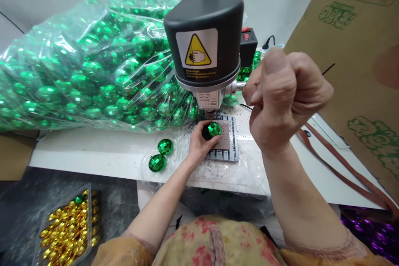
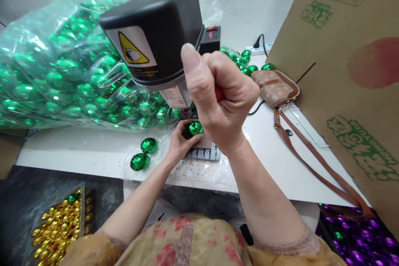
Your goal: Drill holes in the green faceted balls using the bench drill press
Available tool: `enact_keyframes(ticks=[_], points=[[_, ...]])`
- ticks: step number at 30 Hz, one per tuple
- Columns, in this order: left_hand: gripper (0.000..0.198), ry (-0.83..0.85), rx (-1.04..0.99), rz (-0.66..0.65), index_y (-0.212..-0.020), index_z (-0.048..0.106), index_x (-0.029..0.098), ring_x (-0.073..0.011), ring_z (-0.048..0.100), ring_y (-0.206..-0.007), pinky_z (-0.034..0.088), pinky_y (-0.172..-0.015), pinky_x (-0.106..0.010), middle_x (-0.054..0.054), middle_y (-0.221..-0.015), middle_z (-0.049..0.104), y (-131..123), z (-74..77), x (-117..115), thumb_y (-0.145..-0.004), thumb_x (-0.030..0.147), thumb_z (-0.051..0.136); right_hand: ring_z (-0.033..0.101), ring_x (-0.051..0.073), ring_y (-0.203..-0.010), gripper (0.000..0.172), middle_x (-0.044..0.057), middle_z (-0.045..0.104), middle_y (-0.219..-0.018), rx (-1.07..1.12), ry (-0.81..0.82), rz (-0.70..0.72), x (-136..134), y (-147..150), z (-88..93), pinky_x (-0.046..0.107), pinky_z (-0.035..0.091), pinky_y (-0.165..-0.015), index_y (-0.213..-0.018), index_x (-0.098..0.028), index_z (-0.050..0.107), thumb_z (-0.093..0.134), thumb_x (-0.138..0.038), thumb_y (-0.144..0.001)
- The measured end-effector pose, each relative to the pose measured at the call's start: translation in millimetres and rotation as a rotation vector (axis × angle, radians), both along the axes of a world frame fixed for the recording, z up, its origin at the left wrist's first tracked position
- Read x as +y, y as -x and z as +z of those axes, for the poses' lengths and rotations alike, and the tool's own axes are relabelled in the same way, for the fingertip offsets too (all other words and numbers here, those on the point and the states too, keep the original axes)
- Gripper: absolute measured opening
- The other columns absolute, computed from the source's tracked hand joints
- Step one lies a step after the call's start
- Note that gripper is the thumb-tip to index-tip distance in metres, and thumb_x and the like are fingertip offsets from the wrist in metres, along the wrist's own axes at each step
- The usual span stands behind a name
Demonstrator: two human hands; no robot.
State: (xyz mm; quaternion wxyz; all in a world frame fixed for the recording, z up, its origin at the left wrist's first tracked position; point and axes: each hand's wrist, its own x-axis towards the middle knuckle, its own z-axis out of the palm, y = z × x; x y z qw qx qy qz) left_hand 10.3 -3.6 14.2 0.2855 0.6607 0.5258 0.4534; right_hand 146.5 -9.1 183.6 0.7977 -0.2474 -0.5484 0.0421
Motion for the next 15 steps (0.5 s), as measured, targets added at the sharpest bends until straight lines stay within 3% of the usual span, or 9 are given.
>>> enact_keyframes(ticks=[9, 15], points=[[0.053, -0.023, -0.023, -0.07, -0.123, 0.062, 0.022, -0.0246, 0.064, -0.113, 0.051, -0.098, -0.039, -0.008, -0.12, 0.069, 6.1, -8.4, 0.1, -0.075, 0.029, 0.084, 0.032, 0.006, -0.047, 0.048, -0.004, 0.025, -0.055, 0.055, 0.036, 0.063, -1.2, 1.1, -2.2, 0.029, 0.031, -0.048, -0.06, -0.021, 0.026, 0.058, -0.036, -0.092], [0.052, -0.047, -0.017, -0.075, -0.123, 0.063, 0.022, -0.0245, 0.064, -0.115, 0.052, -0.099, -0.038, -0.008, -0.122, 0.069, 6.2, -9.4, -0.5, -0.076, 0.031, 0.083, 0.035, 0.004, -0.044, 0.045, -0.005, 0.026, -0.05, 0.018, -0.047, 0.044, -5.6, 0.4, -10.0, 0.027, 0.025, -0.045, -0.06, -0.018, 0.025, 0.056, -0.02, -0.092]])
